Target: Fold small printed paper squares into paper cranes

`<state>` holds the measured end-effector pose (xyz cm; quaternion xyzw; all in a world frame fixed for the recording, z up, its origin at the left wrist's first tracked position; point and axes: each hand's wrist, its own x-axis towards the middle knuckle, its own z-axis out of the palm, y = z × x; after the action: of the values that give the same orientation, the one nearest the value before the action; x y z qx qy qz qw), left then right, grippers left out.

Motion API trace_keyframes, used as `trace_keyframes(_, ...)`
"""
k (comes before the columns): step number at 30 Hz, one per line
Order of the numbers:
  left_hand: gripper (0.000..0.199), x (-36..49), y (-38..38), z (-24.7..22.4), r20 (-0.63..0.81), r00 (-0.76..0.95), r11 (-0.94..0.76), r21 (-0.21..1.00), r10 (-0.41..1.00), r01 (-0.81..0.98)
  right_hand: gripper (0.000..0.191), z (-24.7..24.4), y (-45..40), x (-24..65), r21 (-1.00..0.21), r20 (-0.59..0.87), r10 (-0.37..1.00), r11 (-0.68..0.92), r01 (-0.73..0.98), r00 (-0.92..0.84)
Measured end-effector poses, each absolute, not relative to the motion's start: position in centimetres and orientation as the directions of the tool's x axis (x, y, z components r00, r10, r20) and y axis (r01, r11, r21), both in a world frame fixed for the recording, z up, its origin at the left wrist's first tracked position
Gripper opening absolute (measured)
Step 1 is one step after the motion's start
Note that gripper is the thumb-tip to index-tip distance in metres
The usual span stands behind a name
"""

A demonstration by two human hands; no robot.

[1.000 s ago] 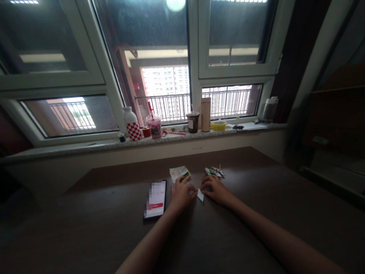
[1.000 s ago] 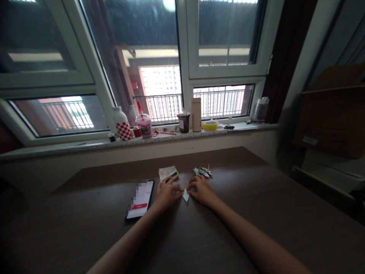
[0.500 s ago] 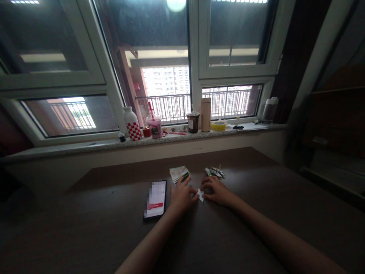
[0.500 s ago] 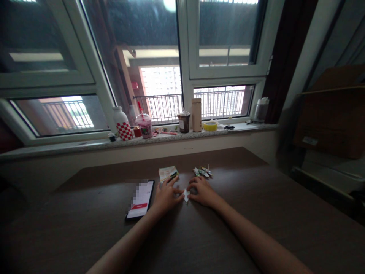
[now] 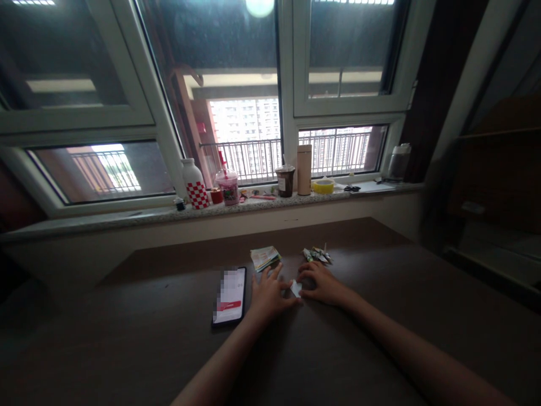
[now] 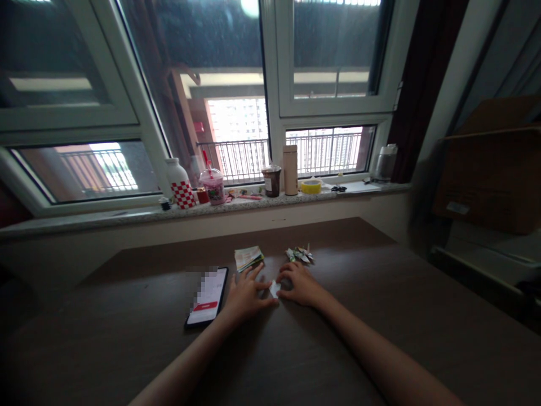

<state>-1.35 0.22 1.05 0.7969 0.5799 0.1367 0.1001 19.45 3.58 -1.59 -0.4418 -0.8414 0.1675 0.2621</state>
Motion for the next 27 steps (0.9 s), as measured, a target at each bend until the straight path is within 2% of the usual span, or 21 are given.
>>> trace_keyframes(7, 0.033, -1.8, 0.5, 1.0, 0.091, 0.270, -0.285, 0.340, 0.959, 0.896, 0.042, -1.4, 3.2, 19.5, -0.529, 0.259, 0.836, 0.542, 0.653, -0.484)
trace_keyframes(14, 0.032, -2.0, 0.9, 0.5, 0.068, 0.251, -0.258, 0.376, 0.966, 0.890, 0.045, -1.5, 3.1, 19.6, -0.557, 0.234, 0.839, 0.530, 0.639, -0.492)
trace_keyframes(18, 0.034, -1.9, 0.9, 0.5, 0.057, 0.243, -0.246, 0.385, 0.968, 0.890, 0.035, -1.9, 3.5, 19.9, -0.573, 0.231, 0.831, 0.536, 0.619, -0.506)
trace_keyframes(27, 0.023, -1.4, 0.8, 0.7, 0.113, 0.179, -0.210, 0.397, 0.977, 0.894, 0.011, -3.1, 4.5, 19.7, -0.576, 0.334, 0.821, 0.567, 0.589, -0.463)
